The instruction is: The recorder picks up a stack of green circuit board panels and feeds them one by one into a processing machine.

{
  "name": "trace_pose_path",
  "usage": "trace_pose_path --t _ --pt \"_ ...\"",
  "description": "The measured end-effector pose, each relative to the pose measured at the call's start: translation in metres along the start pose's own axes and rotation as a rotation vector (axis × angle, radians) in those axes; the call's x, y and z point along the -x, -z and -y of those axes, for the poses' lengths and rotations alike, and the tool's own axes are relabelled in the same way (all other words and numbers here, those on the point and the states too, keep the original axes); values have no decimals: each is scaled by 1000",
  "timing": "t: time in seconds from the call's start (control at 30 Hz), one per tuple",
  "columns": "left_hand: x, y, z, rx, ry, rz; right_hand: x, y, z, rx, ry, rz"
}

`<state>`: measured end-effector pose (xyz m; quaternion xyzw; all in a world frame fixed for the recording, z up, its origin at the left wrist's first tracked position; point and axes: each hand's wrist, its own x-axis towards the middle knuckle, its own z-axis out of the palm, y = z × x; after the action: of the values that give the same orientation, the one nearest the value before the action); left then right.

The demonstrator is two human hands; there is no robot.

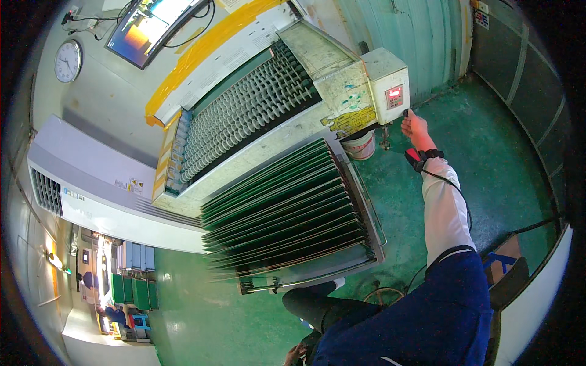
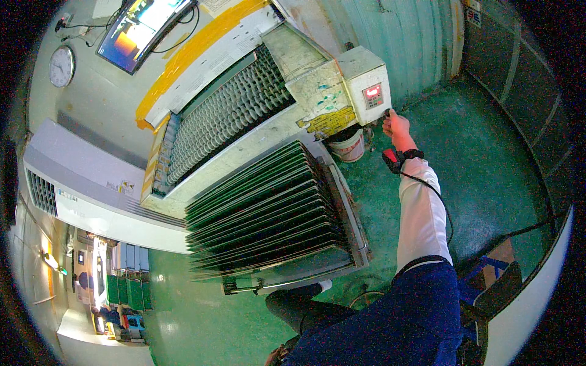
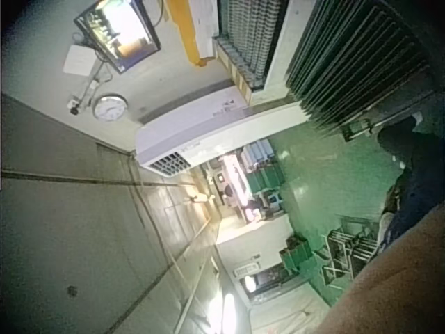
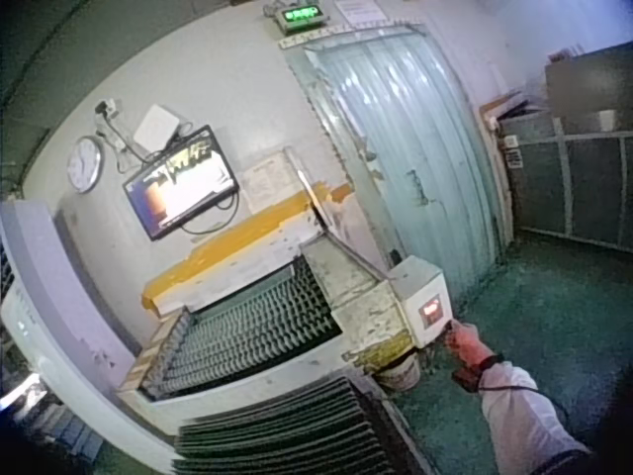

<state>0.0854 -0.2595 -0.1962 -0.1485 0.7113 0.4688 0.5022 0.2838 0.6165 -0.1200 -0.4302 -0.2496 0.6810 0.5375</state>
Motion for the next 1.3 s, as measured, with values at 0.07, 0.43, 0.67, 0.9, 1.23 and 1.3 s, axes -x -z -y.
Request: trace_pose_path --t 0.07,0.43,0.67,0.9,1.23,1.3 --pt "1 1 1 2 -1 -3 5 -4 1 -7 1 12" --pt "-1 2 0 0 1 -2 3 -4 0 20 11 -36" --pt "-2 2 0 -3 6 -3 5 -4 2 4 -4 -29" --pt "-3 3 -1 -4 6 -1 3 -3 1 3 27 -32" --pt "-5 3 1 -4 8 -5 3 -4 1 -38 22 -27" --pt "-5 4 1 -2 10 -6 4 -4 1 -28 22 -33"
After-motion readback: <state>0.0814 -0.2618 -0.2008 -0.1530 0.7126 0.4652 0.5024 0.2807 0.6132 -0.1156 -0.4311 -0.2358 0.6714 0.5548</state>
